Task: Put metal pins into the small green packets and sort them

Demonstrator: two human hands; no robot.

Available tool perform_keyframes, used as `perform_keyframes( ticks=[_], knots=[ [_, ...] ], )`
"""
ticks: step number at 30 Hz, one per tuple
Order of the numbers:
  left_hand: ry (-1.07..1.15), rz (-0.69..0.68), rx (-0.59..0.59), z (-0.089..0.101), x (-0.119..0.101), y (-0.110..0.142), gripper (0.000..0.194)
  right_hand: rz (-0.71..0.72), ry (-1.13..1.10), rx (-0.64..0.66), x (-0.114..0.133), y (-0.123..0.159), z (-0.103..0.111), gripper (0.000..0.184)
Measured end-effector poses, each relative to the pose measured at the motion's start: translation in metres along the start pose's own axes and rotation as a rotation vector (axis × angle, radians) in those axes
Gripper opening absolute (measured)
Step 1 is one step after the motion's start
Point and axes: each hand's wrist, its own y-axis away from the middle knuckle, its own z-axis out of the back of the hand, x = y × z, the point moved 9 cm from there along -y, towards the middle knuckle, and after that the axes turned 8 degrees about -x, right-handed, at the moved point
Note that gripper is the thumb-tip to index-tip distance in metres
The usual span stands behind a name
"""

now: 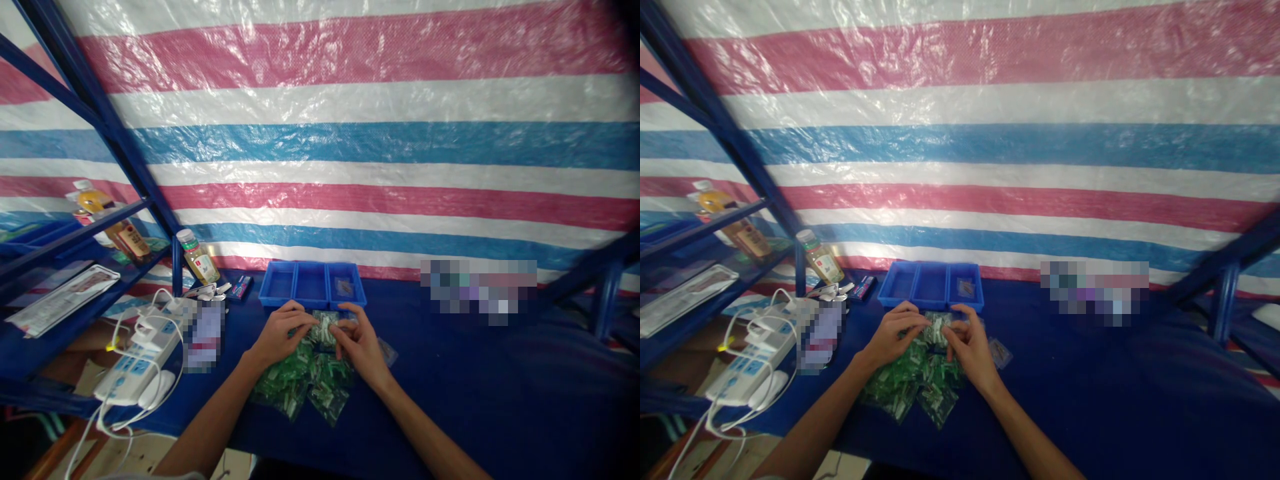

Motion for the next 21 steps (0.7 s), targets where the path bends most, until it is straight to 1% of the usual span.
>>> perform_keyframes(
  ticks=[2, 4, 7, 10, 12, 17, 19, 21],
  knots=[
    [0.000, -0.012, -0.009, 0.001, 0.000, 0.000, 0.025, 0.012, 0.034, 0.011, 0.001, -0.001, 0.001, 0.042],
    [-0.011, -0.012, -0.017, 0.001, 0.002, 0.000, 0.024, 0.023, 0.072, 0.035, 0.002, -0.001, 0.001, 0.035],
    [-0.028, -0.003, -0.014, 0.001, 0.004, 0.000, 0.018, 0.028, 0.087, 0.069, 0.004, 0.000, -0.001, 0.036],
    [-0.034, -0.011, -0.009, 0.002, 0.000, -0.002, 0.015, 0.026, 0.091, 0.078, 0.004, 0.000, -0.003, 0.037],
    [-0.039, -0.019, -0.006, 0.004, -0.003, -0.004, 0.014, 0.039, 0.111, 0.070, 0.005, 0.000, -0.003, 0.036],
    [-0.039, -0.019, -0.016, 0.005, -0.006, -0.006, 0.009, 0.132, 0.155, 0.021, 0.012, 0.000, 0.000, 0.035],
    [-0.032, -0.016, -0.020, 0.004, -0.005, -0.004, 0.009, 0.123, 0.164, 0.020, 0.011, 0.000, 0.000, 0.037],
    [-0.026, 0.017, -0.027, 0.003, -0.001, -0.002, 0.011, 0.076, 0.177, 0.043, 0.006, 0.000, -0.001, 0.038]
  ],
)
